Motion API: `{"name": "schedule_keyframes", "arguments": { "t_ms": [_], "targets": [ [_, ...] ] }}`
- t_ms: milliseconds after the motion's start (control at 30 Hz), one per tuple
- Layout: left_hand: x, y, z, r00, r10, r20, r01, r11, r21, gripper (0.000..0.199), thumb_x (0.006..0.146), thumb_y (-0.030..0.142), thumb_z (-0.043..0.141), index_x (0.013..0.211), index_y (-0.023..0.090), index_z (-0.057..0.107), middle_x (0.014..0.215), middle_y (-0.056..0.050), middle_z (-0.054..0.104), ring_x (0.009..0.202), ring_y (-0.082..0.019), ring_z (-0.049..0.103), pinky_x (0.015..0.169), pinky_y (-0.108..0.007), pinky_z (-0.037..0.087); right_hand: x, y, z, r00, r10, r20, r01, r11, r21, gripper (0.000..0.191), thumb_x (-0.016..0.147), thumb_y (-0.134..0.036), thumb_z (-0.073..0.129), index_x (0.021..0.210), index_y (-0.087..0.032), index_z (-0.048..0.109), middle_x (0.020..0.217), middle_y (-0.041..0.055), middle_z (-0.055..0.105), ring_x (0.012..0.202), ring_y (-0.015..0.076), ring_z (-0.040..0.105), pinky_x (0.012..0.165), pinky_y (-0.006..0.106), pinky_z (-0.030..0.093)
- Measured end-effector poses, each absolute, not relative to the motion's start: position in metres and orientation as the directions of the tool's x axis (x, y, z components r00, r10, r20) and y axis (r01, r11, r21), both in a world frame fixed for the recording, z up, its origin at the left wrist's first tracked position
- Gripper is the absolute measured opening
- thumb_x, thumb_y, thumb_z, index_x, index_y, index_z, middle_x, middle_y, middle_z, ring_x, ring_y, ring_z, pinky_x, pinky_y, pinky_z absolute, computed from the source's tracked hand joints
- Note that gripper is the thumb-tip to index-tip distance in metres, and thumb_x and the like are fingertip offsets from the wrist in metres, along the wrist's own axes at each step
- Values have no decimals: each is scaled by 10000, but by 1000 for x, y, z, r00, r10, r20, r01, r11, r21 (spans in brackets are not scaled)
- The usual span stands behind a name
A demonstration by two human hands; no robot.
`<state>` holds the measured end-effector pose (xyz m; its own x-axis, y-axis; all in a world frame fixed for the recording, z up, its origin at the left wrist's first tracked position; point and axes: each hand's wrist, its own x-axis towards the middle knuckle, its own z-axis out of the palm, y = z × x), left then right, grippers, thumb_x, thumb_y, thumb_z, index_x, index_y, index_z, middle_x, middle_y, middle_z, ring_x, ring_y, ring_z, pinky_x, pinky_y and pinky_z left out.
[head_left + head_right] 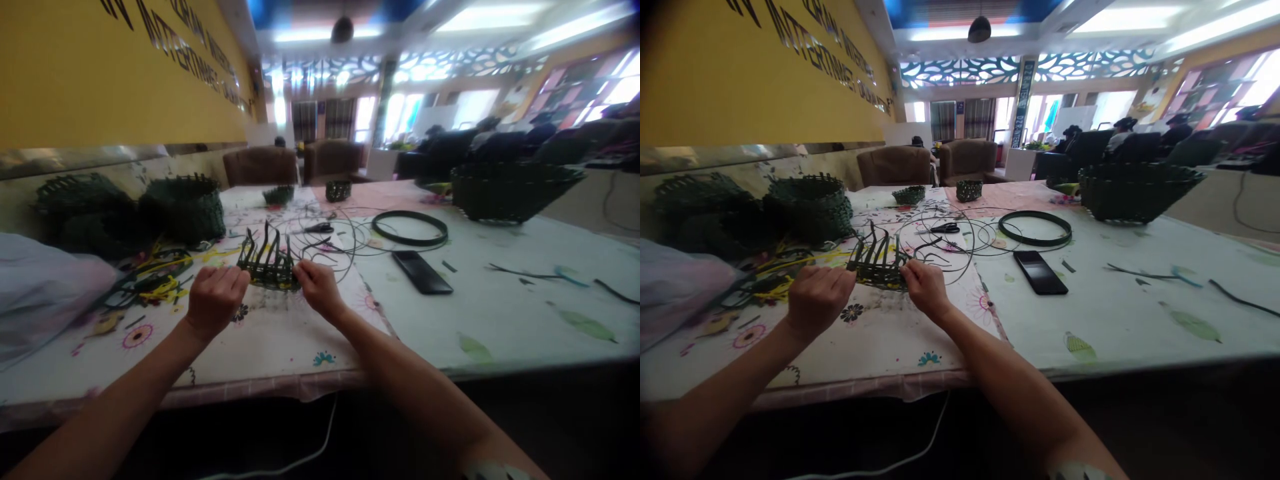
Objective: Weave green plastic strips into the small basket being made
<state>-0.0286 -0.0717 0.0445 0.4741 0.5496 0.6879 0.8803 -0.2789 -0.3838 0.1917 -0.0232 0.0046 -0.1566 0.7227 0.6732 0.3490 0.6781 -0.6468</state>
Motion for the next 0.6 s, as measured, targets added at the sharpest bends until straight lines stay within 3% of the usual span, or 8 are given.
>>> {"name": "schedule_keyframes", "arguments": {
  "t_ms": [133,300,467,600],
  "targets": [
    [-18,-78,29,313,498,809,948,-112,-298,263,908,245,530,650,196,526,598,-35,547,573,-187,479,590,-338,249,192,-24,6,-153,717,680,350,683,-642,356,919,-324,461,604,-211,341,552,-39,374,540,102,349,559,259,254],
    [-3,-82,14,-5,481,877,974,-195,112,138,916,281,559,828,188,613,844,-39,702,736,-184,632,637,-290,377,192,-26,6,-155,714,683,355,685,-636,360,923,-327,462,601,-211,350,554,-40,376,539,101,358,560,252,268],
    [7,-82,9,-217,496,840,868,-295,399,138,900,306,578,863,185,634,940,-51,718,928,-197,669,819,-315,479,192,-25,6,-147,715,684,362,682,-635,360,925,-324,462,601,-212,353,551,-39,373,539,103,352,554,250,265],
    [14,-81,8,-433,536,725,715,-285,638,132,865,304,609,855,177,646,973,-59,719,925,-190,667,706,-287,492,192,-25,6,-152,711,686,358,687,-632,362,923,-313,465,596,-211,347,551,-39,375,536,101,353,556,252,262]
  ]
}}
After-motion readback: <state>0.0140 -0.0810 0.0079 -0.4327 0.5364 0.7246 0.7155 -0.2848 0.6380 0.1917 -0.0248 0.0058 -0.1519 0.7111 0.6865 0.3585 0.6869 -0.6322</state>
